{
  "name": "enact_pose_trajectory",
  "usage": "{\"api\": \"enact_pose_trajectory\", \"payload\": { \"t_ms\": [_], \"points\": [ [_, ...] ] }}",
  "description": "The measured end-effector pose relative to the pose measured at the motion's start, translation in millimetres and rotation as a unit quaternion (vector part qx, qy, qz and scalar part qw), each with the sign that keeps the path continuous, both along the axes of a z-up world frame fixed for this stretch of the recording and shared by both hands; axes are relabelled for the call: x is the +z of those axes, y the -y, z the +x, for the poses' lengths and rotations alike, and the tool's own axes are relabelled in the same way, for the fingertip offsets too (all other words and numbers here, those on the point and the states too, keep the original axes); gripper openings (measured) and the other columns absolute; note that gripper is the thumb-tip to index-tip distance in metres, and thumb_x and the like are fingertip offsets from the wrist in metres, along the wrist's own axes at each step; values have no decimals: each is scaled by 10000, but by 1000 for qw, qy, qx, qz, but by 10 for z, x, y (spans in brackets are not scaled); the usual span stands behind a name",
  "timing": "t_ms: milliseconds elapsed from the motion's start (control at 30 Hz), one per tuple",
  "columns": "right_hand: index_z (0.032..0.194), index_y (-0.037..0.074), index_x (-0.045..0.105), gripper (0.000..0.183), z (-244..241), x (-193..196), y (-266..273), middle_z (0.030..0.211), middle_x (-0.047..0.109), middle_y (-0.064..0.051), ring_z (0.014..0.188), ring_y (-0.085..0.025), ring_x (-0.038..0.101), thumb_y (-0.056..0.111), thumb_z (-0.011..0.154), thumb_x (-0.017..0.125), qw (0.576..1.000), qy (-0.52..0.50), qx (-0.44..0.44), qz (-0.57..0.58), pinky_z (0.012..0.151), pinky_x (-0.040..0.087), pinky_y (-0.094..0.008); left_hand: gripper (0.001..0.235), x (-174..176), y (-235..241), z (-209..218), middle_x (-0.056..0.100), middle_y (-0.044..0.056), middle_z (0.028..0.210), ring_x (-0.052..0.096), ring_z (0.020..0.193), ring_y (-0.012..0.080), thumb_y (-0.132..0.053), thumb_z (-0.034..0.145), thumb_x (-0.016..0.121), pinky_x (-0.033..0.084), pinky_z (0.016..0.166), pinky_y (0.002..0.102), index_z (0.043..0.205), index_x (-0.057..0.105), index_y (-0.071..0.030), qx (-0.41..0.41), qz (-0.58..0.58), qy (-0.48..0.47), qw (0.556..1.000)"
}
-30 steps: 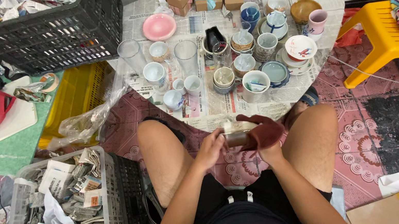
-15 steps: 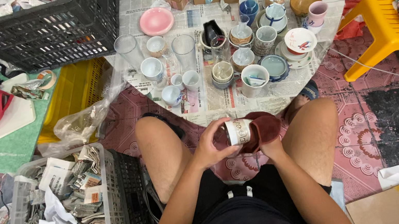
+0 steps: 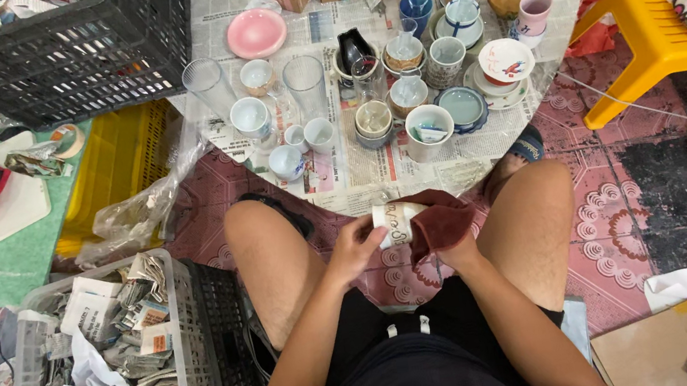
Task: The person sits on the floor and wipes various ceramic cups and mugs with a brown cloth. They pick up each item from a table covered in newspaper, wipe it thoroughly, and place it back down. The person handles multiple cups of different colors and sizes one by one.
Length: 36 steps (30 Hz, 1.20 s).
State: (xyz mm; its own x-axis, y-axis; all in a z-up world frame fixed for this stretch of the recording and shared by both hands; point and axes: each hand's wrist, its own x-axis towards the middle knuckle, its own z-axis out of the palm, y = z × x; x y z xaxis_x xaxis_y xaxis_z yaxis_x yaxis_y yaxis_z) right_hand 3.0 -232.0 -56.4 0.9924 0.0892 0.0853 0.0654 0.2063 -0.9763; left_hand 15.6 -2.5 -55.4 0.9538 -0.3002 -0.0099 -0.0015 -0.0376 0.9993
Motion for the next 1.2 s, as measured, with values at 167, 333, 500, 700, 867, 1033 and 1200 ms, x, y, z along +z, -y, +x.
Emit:
{"api": "enact_pose_trajectory", "payload": {
  "t_ms": [167, 333, 500, 700, 867, 1033, 1200],
  "points": [
    [1216, 35, 641, 284, 205, -725, 204, 1168, 681, -113, 1065, -229, 657, 62, 936, 682, 957, 179, -59, -219, 911, 540, -352, 801, 556, 14, -140, 665, 125, 1228, 668, 1116, 228, -319, 798, 858, 534, 975, 347, 1421, 502, 37, -8, 29, 137, 990],
    [1268, 45, 620, 303, 305, -1263, 341, 1237, 667, -111, 1169, -250, 631, 67, 966, 626, 955, 122, -76, -259, 992, 505, -381, 797, 696, -7, -164, 641, 181, 1302, 661, 1173, 269, -388, 801, 827, 525, 1004, 377, 1437, 540, -3, 3, 102, 260, 960],
    [1258, 45, 640, 295, 248, -1256, 335, 1251, 648, -143, 1181, -288, 618, 79, 965, 625, 933, 181, -131, -284, 1015, 488, -405, 832, 227, 18, -28, 720, 139, 1059, 696, 946, 244, -612, 895, 592, 570, 866, 378, 1494, 466, -49, -27, 134, 16, 991],
    [1217, 36, 655, 270, 286, -1116, 339, 1206, 648, -168, 1151, -319, 609, 78, 956, 604, 906, 211, -75, -360, 991, 483, -415, 702, -24, 12, -11, 736, 124, 1017, 701, 906, 282, -539, 929, 671, 548, 834, 427, 1317, 668, 46, -1, 38, -70, 997],
    [1120, 39, 669, 206, 385, -1002, 440, 1105, 667, -182, 1061, -372, 627, 33, 927, 596, 881, 243, -105, -392, 961, 498, -484, 736, 305, 7, -106, 697, 131, 1171, 690, 1074, 249, -431, 860, 791, 548, 964, 378, 1432, 555, -33, 10, 70, 126, 989],
    [1103, 23, 644, 301, 394, -811, 427, 1069, 651, -222, 1045, -440, 593, -31, 825, 544, 824, 313, -143, -450, 944, 458, -537, 823, 552, 14, -200, 664, 200, 1260, 667, 1114, 273, -323, 823, 852, 552, 1006, 384, 1528, 487, -106, 58, 96, 347, 931],
    [1079, -6, 640, 213, 395, -162, 195, 1065, 651, -230, 1027, -440, 612, -38, 884, 559, 809, 374, -138, -432, 940, 475, -524, 910, 185, 89, -7, 694, 115, 1006, 708, 803, 189, -605, 805, 679, 601, 667, 320, 1482, 428, -51, 8, 42, 22, 999]
  ]
}}
